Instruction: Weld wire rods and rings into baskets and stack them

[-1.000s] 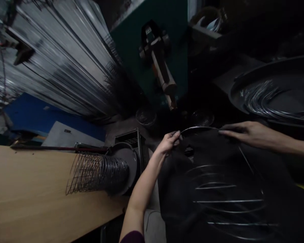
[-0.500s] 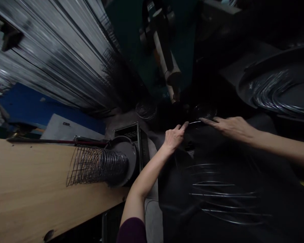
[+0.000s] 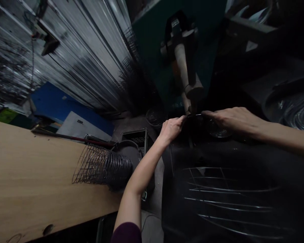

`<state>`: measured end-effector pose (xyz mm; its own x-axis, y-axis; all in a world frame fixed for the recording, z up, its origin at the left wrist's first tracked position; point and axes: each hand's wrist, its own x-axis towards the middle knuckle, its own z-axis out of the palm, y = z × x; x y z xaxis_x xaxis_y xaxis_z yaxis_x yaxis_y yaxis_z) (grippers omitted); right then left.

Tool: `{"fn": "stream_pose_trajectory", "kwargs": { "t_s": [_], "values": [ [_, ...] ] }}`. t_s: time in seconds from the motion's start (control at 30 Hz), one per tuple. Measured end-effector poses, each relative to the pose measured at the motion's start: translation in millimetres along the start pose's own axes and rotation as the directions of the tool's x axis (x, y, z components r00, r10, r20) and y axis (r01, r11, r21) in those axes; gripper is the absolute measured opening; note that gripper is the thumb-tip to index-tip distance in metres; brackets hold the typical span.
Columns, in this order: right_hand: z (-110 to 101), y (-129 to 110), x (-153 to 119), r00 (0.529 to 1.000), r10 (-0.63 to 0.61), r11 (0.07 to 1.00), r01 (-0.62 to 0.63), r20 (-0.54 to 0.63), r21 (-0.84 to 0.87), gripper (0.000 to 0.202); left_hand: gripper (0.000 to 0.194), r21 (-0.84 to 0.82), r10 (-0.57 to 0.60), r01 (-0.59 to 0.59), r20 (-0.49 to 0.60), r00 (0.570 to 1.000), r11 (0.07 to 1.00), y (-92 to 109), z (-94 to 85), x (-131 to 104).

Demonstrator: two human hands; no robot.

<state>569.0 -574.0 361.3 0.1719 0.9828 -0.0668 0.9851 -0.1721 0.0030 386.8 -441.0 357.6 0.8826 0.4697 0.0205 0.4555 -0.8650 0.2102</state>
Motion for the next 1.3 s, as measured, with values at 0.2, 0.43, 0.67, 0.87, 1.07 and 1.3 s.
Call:
{"fn": "stream_pose_trajectory", "kwargs": {
  "t_s": [0.2, 0.43, 0.67, 0.87, 1.07, 1.3],
  "values": [
    [2, 5, 11, 0.996, 0.042, 0.998, -0.038, 0.075, -0.054, 0.055, 0.038, 0.003, 0.003, -0.003, -0.011, 1.0, 1.0, -4, -0.9, 11],
    [1, 5, 13, 0.996, 0.045, 0.998, -0.041, 0.072, -0.055, 0.053, 0.04, 0.02, 0.003, -0.002, -0.017, 1.0, 1.0, -4, -0.7, 11],
    [2, 7, 13, 0.997, 0.035, 0.999, -0.035, 0.071, -0.007, 0.051, 0.038, 0.031, -0.004, 0.005, -0.02, 1.0, 1.0, -1, -0.5, 10],
    [5, 11, 16, 0.999, 0.04, 0.996, -0.041, 0.019, 0.077, 0.048, 0.033, 0.059, -0.01, 0.012, -0.049, 0.999, 0.998, -2, -0.8, 10],
    [4, 6, 21, 0.999, 0.05, 0.993, -0.05, 0.005, 0.108, 0.046, 0.03, 0.061, -0.033, 0.036, -0.05, 0.998, 0.997, -5, -1.1, 7],
    [7, 10, 22, 1.0, 0.022, 0.988, -0.022, 0.006, 0.151, 0.047, 0.035, 0.081, -0.067, 0.071, -0.045, 0.997, 0.994, -6, -1.2, 8]
  ]
}}
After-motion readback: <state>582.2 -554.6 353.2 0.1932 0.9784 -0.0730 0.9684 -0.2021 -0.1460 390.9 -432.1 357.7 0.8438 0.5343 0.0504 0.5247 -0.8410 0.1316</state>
